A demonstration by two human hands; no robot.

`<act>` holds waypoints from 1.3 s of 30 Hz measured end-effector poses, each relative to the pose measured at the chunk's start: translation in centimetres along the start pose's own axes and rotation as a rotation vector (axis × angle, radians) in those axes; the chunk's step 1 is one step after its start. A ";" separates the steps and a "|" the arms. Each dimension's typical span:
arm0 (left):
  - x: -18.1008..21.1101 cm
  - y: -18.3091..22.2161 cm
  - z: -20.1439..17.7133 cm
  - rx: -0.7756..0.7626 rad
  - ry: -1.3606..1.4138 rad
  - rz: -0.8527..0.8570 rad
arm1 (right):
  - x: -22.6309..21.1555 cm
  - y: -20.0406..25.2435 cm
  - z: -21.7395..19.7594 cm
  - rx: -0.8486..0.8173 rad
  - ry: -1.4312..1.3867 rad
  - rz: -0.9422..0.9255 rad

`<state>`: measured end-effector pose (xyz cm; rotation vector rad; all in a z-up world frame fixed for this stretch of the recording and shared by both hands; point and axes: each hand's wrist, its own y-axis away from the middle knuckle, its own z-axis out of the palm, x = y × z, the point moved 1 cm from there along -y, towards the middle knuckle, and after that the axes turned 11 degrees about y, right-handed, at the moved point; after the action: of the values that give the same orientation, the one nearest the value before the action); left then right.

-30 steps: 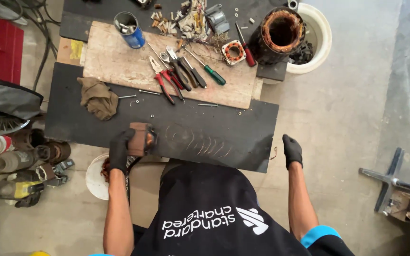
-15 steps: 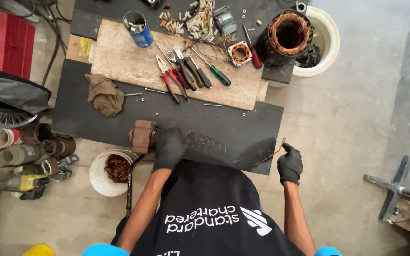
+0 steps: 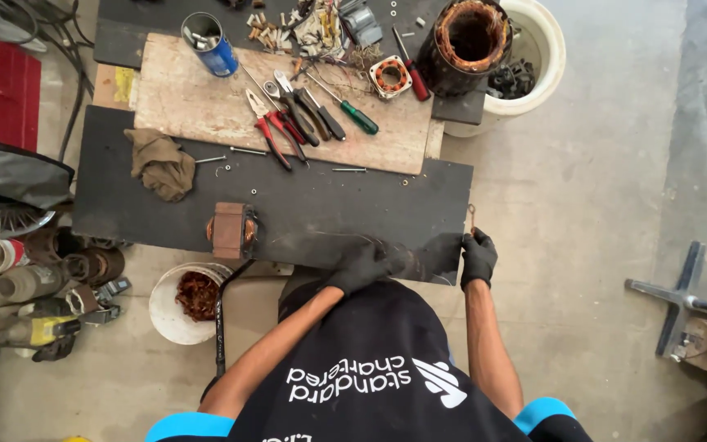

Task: Repairing an electrical component by unwinding and manipulating copper wires

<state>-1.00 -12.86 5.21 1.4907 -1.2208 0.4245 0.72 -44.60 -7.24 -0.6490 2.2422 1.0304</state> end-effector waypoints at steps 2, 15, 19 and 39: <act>-2.9 -1.9 3.2 -0.146 -0.105 -0.068 | 1.3 -0.8 0.0 0.143 -0.159 -0.014; 3.3 -1.6 -0.9 -0.237 0.182 0.202 | -16.7 7.2 9.8 -0.175 -0.842 0.060; 7.5 0.3 -6.1 -0.548 0.853 0.071 | -20.5 9.9 13.4 -0.297 -0.857 -0.013; 6.1 3.1 -11.3 -0.084 1.266 -0.239 | -27.6 11.5 0.2 -0.231 -0.359 -0.445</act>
<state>2.66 -5.27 15.33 0.9324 -0.0510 0.9335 13.12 -32.66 17.22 -0.9276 1.5902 1.0794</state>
